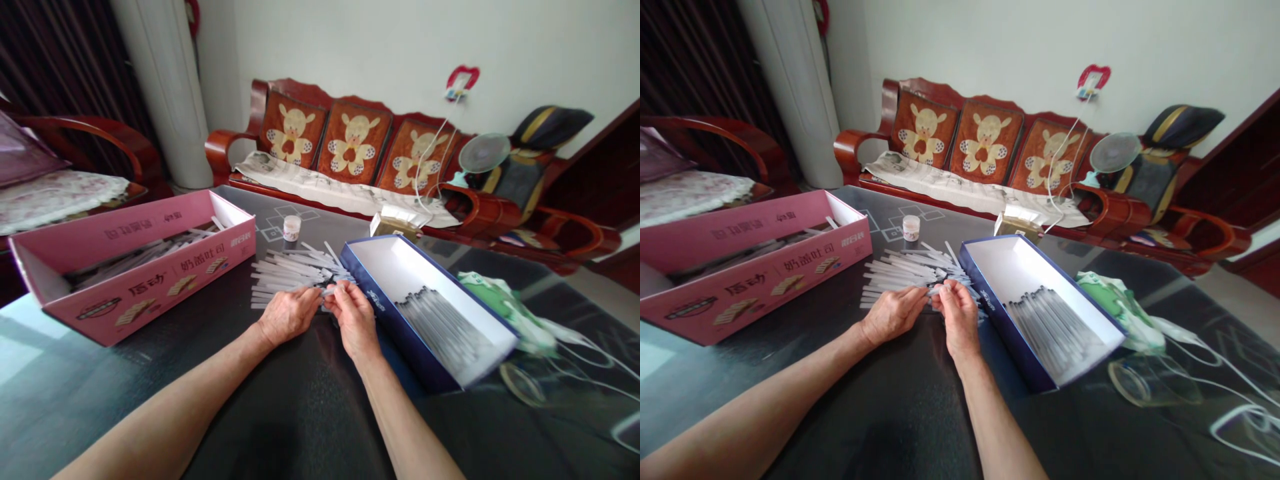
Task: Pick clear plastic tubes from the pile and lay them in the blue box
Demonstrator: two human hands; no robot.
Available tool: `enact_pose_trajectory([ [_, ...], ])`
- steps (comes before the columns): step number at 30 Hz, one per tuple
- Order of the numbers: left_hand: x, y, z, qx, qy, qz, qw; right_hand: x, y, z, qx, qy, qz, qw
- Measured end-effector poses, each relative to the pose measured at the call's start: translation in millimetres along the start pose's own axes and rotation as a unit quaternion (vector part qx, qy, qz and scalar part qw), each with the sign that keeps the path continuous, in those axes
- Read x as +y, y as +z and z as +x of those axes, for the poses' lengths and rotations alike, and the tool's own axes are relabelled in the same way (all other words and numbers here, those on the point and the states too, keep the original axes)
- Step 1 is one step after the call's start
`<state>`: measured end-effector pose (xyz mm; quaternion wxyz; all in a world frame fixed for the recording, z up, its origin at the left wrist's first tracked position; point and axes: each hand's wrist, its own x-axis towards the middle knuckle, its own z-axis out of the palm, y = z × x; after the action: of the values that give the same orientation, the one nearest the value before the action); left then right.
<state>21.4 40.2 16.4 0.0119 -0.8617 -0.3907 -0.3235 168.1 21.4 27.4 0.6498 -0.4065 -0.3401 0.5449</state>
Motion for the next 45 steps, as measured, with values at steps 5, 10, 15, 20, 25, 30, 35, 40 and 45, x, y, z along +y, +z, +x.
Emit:
enact_pose_trajectory([
  [5,-1.9,5.3,-2.9,0.049,0.018,-0.04,0.998,9.1,10.3,-6.8,-0.058,-0.019,-0.04,0.997],
  [10,-3.5,8.7,-3.9,0.066,0.025,-0.053,0.996,-12.8,7.4,-6.5,-0.049,-0.1,-0.218,0.97],
  [15,-2.7,10.3,-4.7,0.072,0.007,-0.069,0.995,-54.6,2.0,-10.6,-0.135,-0.36,-0.582,0.716],
  [20,-0.6,5.5,-4.9,0.086,0.067,-0.078,0.991,-67.0,8.6,-14.7,-0.246,-0.385,-0.73,0.509],
  [25,2.0,-4.2,-0.1,0.154,0.073,-0.056,0.984,-113.0,-20.3,-4.3,-0.139,-0.31,-0.791,0.509],
  [30,-1.3,-0.6,-0.6,0.174,0.054,-0.046,0.982,-155.0,-99.4,7.7,0.029,-0.175,-0.821,0.543],
  [35,-7.0,6.5,-2.7,0.166,0.037,-0.052,0.984,-138.1,-138.8,1.1,0.025,0.021,-0.839,0.542],
  [40,-10.0,7.1,-3.0,0.155,0.027,-0.061,0.986,-120.1,-136.9,-5.3,0.012,0.05,-0.837,0.545],
  [45,-9.0,5.4,-1.6,0.162,0.026,-0.058,0.985,-119.3,-133.6,-4.9,-0.006,0.05,-0.832,0.552],
])
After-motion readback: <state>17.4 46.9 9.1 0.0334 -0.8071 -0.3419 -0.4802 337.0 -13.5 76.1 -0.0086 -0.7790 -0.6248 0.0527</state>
